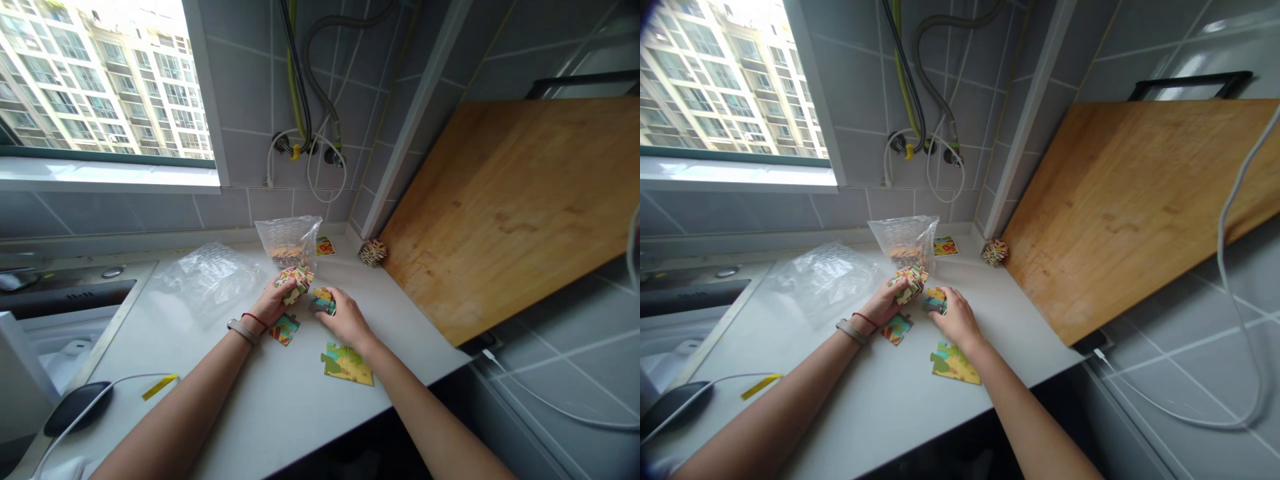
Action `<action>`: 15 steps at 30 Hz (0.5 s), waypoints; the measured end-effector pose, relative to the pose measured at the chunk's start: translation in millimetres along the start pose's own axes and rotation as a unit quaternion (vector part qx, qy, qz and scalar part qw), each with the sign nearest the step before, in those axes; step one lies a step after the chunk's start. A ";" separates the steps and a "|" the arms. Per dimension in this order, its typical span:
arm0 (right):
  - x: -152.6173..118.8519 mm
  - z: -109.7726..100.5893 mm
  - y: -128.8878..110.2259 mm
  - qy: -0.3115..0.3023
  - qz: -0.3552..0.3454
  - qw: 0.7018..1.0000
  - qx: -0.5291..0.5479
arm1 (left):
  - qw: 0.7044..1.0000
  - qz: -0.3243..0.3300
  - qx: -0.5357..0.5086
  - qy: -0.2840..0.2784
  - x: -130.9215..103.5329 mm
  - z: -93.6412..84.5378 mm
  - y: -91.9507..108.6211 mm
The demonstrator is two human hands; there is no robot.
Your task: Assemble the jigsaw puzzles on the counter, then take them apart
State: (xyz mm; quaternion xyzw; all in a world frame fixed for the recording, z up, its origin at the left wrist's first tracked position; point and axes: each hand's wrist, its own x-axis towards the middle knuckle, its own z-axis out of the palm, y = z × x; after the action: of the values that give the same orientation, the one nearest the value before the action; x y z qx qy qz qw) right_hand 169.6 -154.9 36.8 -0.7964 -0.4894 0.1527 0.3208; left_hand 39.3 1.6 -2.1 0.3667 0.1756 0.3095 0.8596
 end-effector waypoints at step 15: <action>56.6 25.2 32.9 0.012 -0.233 0.971 -0.044 | 0.958 0.081 0.275 0.007 -6.3 12.7 -3.4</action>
State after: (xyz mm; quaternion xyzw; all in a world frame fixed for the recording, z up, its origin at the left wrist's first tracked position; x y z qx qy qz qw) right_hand 204.8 -106.5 0.3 -0.6754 -0.6639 0.0430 0.3182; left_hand 42.7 -11.0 4.3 0.5999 0.2296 0.3204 0.6963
